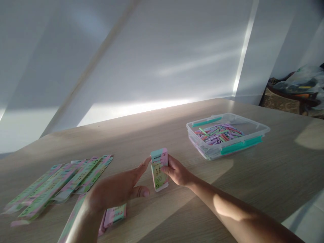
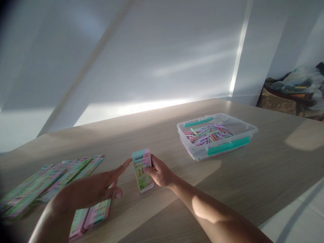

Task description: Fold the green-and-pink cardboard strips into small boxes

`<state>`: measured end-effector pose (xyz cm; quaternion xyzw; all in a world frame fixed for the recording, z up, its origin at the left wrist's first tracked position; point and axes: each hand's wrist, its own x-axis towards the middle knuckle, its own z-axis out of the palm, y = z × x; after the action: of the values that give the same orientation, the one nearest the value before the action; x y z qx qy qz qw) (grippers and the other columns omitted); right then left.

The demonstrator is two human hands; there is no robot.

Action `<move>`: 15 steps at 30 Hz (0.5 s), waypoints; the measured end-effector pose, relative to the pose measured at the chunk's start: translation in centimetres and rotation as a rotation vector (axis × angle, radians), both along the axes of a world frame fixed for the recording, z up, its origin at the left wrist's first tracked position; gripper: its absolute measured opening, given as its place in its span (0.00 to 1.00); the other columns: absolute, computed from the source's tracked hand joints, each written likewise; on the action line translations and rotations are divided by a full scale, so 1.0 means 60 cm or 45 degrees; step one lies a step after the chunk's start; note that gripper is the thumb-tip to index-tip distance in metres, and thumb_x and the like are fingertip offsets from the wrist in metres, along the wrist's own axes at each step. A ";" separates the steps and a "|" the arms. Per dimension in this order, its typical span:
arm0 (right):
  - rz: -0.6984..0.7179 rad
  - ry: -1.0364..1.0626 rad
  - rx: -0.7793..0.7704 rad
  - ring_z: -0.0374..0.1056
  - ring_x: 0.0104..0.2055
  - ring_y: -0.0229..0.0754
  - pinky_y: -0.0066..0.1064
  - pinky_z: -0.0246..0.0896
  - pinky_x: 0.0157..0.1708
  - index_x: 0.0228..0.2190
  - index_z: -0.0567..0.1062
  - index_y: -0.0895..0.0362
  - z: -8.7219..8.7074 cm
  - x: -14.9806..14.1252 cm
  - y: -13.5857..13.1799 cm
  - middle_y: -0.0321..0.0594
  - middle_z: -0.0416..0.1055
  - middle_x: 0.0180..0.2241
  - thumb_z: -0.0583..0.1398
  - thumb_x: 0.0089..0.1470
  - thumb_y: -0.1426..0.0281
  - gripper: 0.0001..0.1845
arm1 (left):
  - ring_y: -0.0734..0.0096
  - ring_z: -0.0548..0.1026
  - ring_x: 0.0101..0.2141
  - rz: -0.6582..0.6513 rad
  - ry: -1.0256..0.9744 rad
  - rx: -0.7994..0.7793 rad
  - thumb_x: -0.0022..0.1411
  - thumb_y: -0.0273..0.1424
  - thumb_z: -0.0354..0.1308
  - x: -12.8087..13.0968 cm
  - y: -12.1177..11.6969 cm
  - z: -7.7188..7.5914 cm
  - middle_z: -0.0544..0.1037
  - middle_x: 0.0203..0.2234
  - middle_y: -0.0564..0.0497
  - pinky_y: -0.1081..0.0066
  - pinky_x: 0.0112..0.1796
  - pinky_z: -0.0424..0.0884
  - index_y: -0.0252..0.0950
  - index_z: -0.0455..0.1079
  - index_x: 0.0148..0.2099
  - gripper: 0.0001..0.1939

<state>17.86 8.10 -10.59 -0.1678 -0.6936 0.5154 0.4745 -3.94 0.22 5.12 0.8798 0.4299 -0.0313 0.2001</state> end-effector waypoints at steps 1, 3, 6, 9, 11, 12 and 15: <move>-0.013 -0.004 0.002 0.67 0.46 0.46 0.38 0.63 0.49 0.53 0.68 0.57 0.000 0.001 0.000 0.45 0.72 0.45 0.60 0.62 0.60 0.21 | 0.46 0.68 0.58 0.017 -0.003 -0.027 0.64 0.66 0.35 0.000 -0.003 0.002 0.59 0.66 0.32 0.58 0.54 0.65 0.34 0.25 0.74 0.53; -0.016 -0.015 -0.002 0.67 0.46 0.46 0.39 0.63 0.48 0.53 0.69 0.57 -0.001 0.001 -0.001 0.45 0.73 0.45 0.60 0.62 0.61 0.21 | 0.45 0.66 0.59 0.051 -0.023 -0.078 0.63 0.67 0.36 -0.003 -0.006 0.007 0.56 0.67 0.32 0.56 0.56 0.63 0.33 0.26 0.74 0.55; 0.035 -0.015 -0.010 0.68 0.45 0.45 0.38 0.64 0.47 0.54 0.68 0.56 0.002 0.003 -0.005 0.45 0.72 0.45 0.60 0.62 0.61 0.21 | 0.44 0.60 0.63 0.076 -0.053 -0.091 0.61 0.68 0.37 -0.007 -0.006 0.004 0.49 0.69 0.30 0.53 0.60 0.58 0.29 0.26 0.74 0.58; 0.054 -0.024 0.011 0.68 0.45 0.45 0.37 0.64 0.47 0.53 0.68 0.57 0.010 0.006 -0.011 0.45 0.72 0.45 0.59 0.63 0.61 0.21 | 0.43 0.59 0.63 0.077 -0.066 -0.097 0.60 0.69 0.35 -0.001 -0.004 -0.008 0.48 0.68 0.27 0.52 0.60 0.57 0.27 0.24 0.74 0.60; 0.036 -0.056 0.020 0.68 0.46 0.45 0.37 0.64 0.46 0.52 0.69 0.58 0.014 0.008 -0.013 0.45 0.73 0.45 0.59 0.62 0.62 0.20 | 0.42 0.61 0.62 0.070 -0.046 -0.106 0.59 0.70 0.33 0.007 -0.004 -0.013 0.52 0.67 0.26 0.51 0.59 0.59 0.27 0.24 0.74 0.60; 0.026 -0.070 0.020 0.68 0.45 0.45 0.37 0.64 0.46 0.51 0.70 0.58 0.014 0.009 -0.014 0.45 0.73 0.44 0.60 0.62 0.62 0.19 | 0.41 0.63 0.61 0.078 -0.018 -0.113 0.58 0.70 0.32 0.011 -0.005 -0.015 0.54 0.66 0.25 0.51 0.58 0.61 0.27 0.24 0.74 0.61; 0.024 -0.068 -0.010 0.68 0.45 0.44 0.37 0.65 0.47 0.53 0.68 0.57 0.009 0.009 -0.015 0.44 0.73 0.44 0.60 0.62 0.63 0.20 | 0.40 0.69 0.56 0.122 0.100 -0.131 0.56 0.72 0.30 0.018 -0.006 -0.016 0.61 0.63 0.23 0.48 0.54 0.64 0.27 0.25 0.74 0.62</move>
<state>18.42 7.22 -10.08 -0.1767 -0.7056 0.5180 0.4501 -2.88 -0.13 4.15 0.8448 0.4771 -0.0782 0.2293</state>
